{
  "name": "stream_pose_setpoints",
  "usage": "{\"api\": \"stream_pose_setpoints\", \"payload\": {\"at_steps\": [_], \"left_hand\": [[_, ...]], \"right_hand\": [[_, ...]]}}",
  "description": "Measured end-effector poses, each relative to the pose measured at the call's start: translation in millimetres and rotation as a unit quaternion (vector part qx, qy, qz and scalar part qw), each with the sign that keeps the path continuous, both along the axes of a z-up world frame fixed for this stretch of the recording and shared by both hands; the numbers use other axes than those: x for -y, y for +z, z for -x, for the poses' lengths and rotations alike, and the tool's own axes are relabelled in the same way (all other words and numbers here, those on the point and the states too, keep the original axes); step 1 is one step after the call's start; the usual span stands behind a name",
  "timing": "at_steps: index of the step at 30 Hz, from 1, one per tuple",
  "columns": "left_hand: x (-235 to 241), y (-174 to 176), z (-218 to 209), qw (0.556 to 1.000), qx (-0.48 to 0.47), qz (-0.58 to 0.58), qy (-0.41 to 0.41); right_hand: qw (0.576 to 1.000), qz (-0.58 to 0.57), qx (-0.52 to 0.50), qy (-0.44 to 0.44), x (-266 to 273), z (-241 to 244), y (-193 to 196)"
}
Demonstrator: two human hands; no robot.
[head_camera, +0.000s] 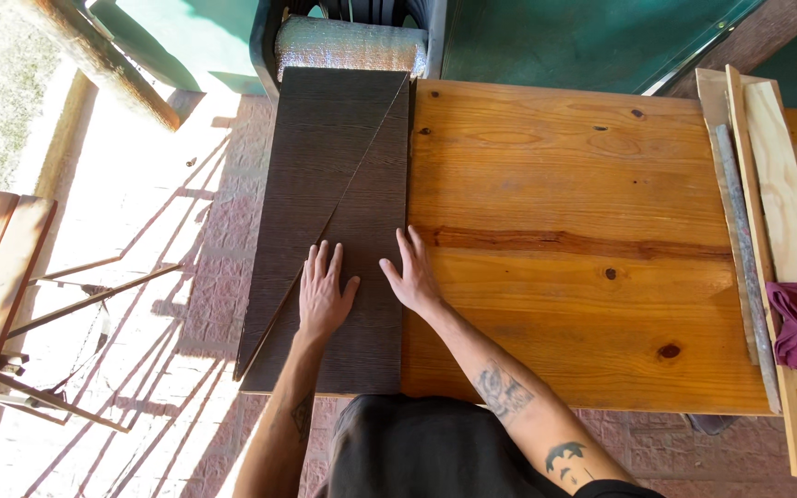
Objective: The person wipes dark wood panels on a workbench with a purple cloth, repeatedly moving the panels and wiping different sections. The person also stacks the panels and continues wiping them.
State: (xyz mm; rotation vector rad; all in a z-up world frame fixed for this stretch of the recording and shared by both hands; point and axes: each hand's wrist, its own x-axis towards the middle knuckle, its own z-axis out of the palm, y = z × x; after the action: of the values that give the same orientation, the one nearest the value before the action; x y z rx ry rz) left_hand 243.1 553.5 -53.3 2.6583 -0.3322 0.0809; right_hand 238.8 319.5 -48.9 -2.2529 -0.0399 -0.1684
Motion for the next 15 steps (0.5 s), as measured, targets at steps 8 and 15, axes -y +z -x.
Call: {"api": "stream_pose_setpoints", "payload": {"at_steps": [8, 15], "left_hand": [[4.0, -4.8, -4.4, 0.993, -0.084, -0.075, -0.033], [18.8, -9.1, -2.7, 0.993, -0.101, -0.053, -0.03]], "right_hand": [[0.99, 0.131, -0.049, 0.024, 7.6, -15.3, -22.3], [0.992, 0.115, -0.057, -0.002, 14.2, -7.8, -27.2]]}}
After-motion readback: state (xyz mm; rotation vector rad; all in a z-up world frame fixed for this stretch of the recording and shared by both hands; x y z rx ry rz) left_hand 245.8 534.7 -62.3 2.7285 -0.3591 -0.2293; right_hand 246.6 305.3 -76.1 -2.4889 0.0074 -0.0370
